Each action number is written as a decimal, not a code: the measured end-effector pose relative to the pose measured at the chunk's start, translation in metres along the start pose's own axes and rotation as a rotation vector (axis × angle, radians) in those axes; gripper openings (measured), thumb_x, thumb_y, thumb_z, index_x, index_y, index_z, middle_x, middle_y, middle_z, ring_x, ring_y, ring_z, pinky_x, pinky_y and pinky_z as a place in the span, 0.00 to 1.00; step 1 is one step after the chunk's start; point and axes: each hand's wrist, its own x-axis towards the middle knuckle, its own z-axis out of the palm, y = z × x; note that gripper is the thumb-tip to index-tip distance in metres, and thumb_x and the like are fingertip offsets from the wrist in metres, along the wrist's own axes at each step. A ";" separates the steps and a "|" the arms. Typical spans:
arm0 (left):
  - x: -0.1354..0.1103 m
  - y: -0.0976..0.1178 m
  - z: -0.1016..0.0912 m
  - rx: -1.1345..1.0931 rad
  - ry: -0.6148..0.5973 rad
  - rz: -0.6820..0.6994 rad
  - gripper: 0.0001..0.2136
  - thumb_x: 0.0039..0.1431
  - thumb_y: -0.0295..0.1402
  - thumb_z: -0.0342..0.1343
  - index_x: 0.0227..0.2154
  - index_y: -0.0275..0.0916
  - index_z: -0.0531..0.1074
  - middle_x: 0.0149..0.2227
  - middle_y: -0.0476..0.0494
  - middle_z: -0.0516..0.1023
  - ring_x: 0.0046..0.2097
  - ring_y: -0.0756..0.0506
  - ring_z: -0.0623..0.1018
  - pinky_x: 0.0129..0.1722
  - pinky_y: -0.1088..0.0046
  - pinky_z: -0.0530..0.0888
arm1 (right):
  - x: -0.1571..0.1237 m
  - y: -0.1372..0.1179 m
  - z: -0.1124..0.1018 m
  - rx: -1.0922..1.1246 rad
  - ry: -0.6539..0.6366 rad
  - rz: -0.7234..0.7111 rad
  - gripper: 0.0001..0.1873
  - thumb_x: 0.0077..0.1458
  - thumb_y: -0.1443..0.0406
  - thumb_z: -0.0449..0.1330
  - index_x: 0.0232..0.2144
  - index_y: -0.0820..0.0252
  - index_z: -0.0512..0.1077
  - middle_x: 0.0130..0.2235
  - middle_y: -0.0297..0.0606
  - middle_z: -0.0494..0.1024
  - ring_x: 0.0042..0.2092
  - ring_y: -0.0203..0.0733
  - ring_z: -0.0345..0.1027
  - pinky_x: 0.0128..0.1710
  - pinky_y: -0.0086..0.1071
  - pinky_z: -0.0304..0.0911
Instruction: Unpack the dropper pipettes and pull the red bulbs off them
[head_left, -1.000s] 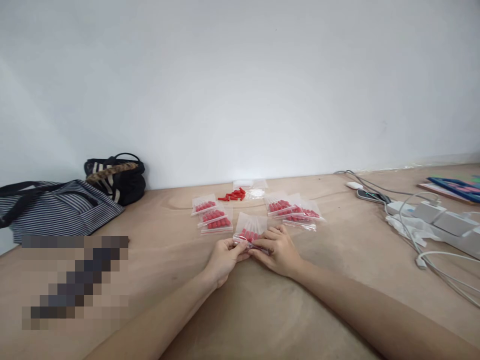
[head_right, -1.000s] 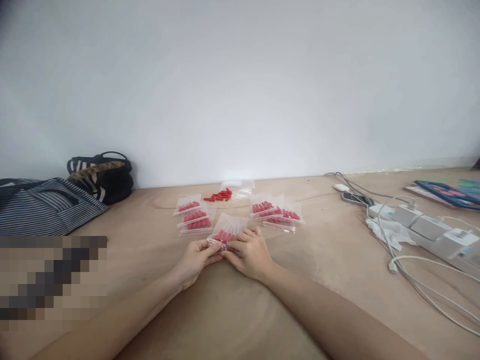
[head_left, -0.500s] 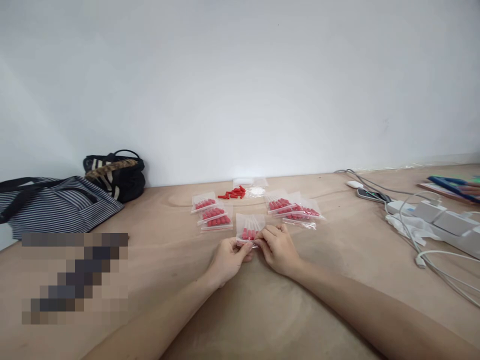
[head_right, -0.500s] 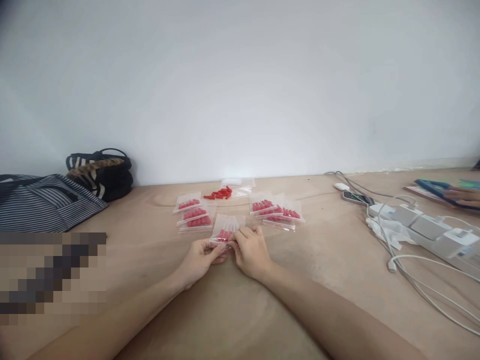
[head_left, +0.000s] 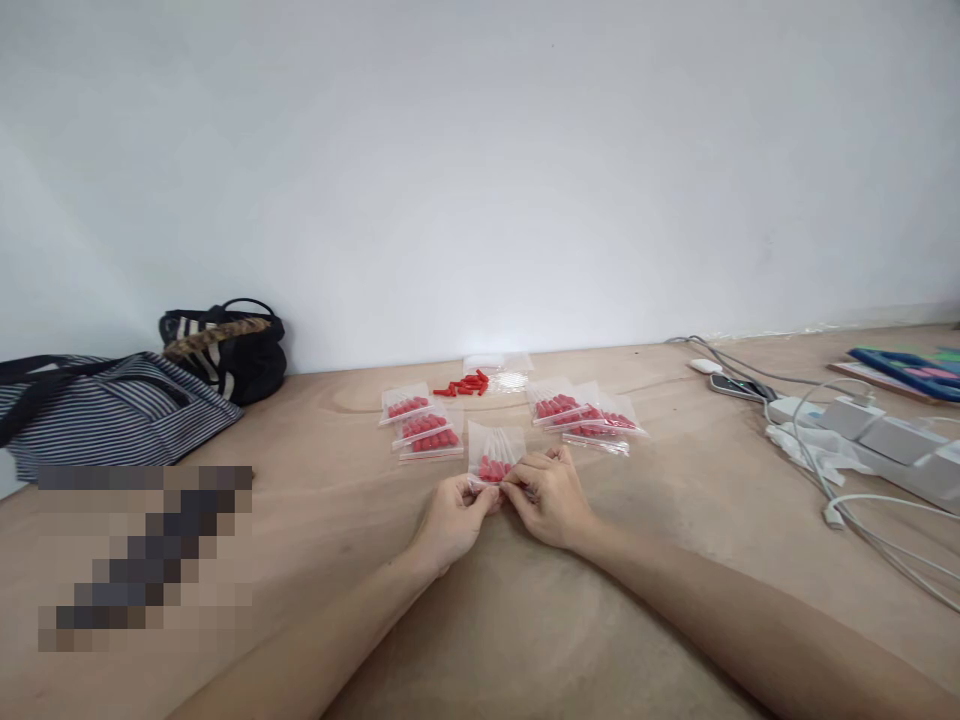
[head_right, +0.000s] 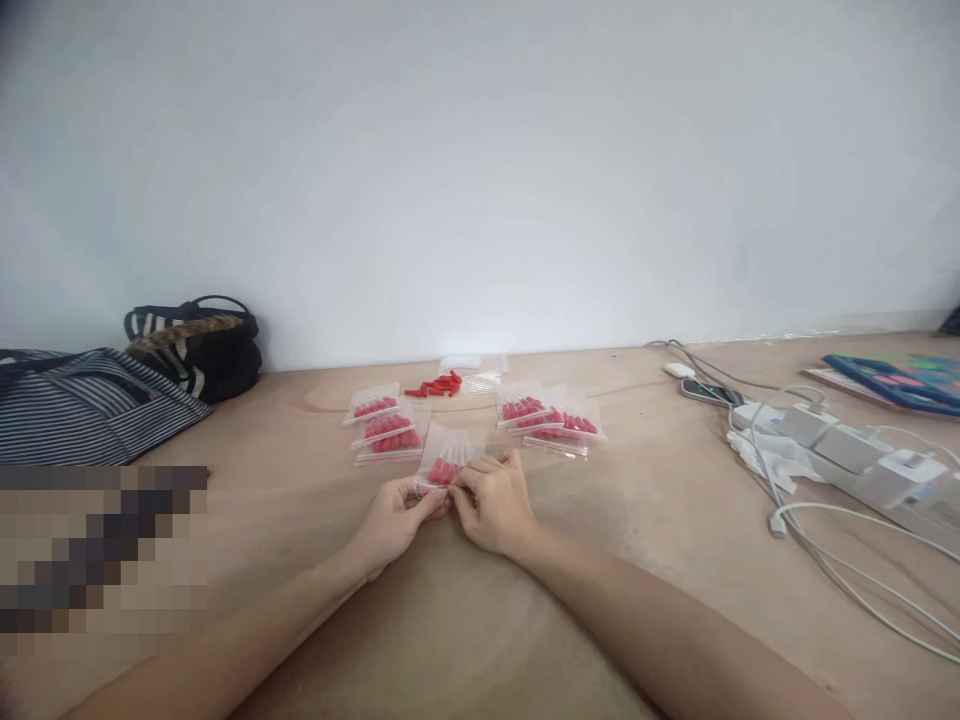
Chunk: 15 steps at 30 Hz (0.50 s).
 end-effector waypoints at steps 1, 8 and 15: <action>0.000 0.000 0.000 0.009 0.007 0.008 0.07 0.43 0.35 0.59 0.21 0.35 0.74 0.25 0.46 0.78 0.31 0.46 0.76 0.35 0.70 0.73 | 0.000 -0.002 0.001 0.012 0.008 0.018 0.10 0.53 0.68 0.53 0.21 0.59 0.69 0.25 0.30 0.74 0.29 0.31 0.63 0.36 0.33 0.43; 0.001 0.001 -0.001 0.047 0.001 0.021 0.06 0.44 0.32 0.57 0.20 0.35 0.73 0.23 0.46 0.76 0.29 0.47 0.75 0.33 0.72 0.71 | 0.001 -0.008 0.005 0.050 0.030 0.109 0.13 0.52 0.68 0.52 0.18 0.60 0.67 0.23 0.29 0.74 0.27 0.31 0.63 0.35 0.33 0.42; -0.001 -0.006 0.000 0.152 0.000 0.022 0.10 0.43 0.37 0.56 0.15 0.37 0.65 0.17 0.51 0.70 0.23 0.50 0.71 0.25 0.76 0.66 | 0.006 -0.002 0.005 0.080 0.049 0.232 0.11 0.53 0.67 0.53 0.21 0.58 0.69 0.24 0.29 0.73 0.28 0.32 0.62 0.35 0.33 0.42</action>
